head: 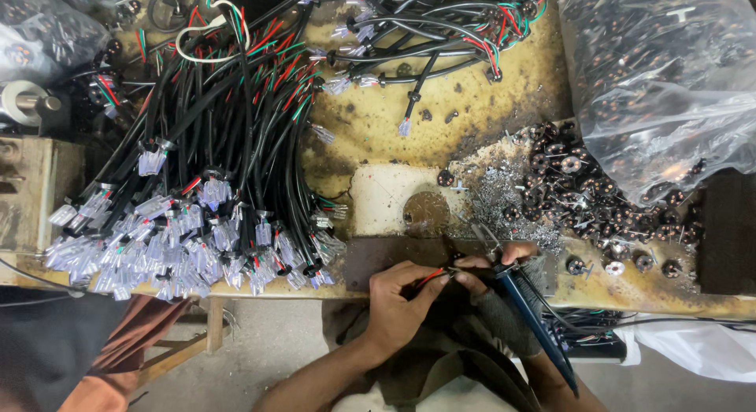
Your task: The person solders exposed wire ends to small metal components on a workbench. They repeatedly pick up wires, apply solder with a soldering iron, and place the finished units aside. The work area contains many pre-terminated wires and loose components.
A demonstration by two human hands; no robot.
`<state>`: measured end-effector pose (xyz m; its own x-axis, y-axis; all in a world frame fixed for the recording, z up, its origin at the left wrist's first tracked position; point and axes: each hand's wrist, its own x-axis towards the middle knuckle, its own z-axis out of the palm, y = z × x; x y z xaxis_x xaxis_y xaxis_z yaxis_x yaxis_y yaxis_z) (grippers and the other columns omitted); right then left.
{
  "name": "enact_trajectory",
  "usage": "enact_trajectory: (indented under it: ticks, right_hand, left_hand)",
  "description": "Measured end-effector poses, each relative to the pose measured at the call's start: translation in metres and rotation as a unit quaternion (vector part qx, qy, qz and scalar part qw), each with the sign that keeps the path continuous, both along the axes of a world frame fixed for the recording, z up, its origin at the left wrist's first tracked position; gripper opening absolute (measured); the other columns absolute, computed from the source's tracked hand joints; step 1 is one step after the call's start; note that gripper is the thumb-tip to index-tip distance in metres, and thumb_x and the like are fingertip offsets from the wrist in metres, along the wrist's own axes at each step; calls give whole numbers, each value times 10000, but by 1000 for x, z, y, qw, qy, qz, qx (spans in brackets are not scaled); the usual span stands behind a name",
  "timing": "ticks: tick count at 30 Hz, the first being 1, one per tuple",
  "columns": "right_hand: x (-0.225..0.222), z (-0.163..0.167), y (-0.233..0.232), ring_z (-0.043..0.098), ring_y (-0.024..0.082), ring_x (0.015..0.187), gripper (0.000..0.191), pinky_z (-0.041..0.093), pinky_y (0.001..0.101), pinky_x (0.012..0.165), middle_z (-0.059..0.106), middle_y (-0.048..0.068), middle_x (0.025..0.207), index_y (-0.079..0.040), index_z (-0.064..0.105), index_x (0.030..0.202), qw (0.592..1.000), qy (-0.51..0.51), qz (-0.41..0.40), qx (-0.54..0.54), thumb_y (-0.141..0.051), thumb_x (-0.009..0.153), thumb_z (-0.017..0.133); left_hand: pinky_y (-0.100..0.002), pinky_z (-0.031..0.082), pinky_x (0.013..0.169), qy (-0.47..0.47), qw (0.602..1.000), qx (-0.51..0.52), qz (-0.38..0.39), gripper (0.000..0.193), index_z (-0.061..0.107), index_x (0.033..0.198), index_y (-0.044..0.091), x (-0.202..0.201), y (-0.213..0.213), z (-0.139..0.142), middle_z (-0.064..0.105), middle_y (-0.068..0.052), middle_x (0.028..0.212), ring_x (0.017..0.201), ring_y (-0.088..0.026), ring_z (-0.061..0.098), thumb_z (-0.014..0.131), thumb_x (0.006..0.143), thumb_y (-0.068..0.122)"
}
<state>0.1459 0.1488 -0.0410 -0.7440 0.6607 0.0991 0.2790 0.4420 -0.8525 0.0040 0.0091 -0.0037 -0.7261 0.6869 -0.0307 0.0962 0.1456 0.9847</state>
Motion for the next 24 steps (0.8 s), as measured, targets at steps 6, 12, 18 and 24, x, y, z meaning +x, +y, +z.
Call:
enact_trajectory:
  ticks: [6,12,18,24]
  right_hand:
    - [-4,-14,-1,682,126,846,233,523,269,807,745,29,870,-90,603,986,992,-37,1,-118,-36,865,794]
    - [2,-32,-5,678,107,762,273,534,233,647,756,31,895,-100,524,976,964,19,-40,-262,-38,873,769]
    - [0,-20,0,601,94,529,391,480,232,479,775,86,835,-120,473,1053,950,-16,-60,-307,-23,853,794]
    - [-11,4,4,562,87,433,512,429,233,392,757,83,740,-132,391,1040,940,-18,-70,-335,-11,781,815]
  left_hand:
    - [-287,544,615,43,999,23,11,138,785,946,0,-2,1,3,745,-114,807,675,-175,701,834,845,79]
    - [-277,549,602,53,998,23,35,121,776,934,-3,3,2,1,745,-113,816,666,-183,709,828,857,75]
    - [-334,575,674,329,940,58,-71,186,729,1025,20,-6,-8,1,686,-90,910,750,-247,694,783,846,23]
    - [-354,562,657,345,935,49,-61,198,702,1011,27,-5,-7,-1,664,-76,930,753,-251,669,757,825,-13]
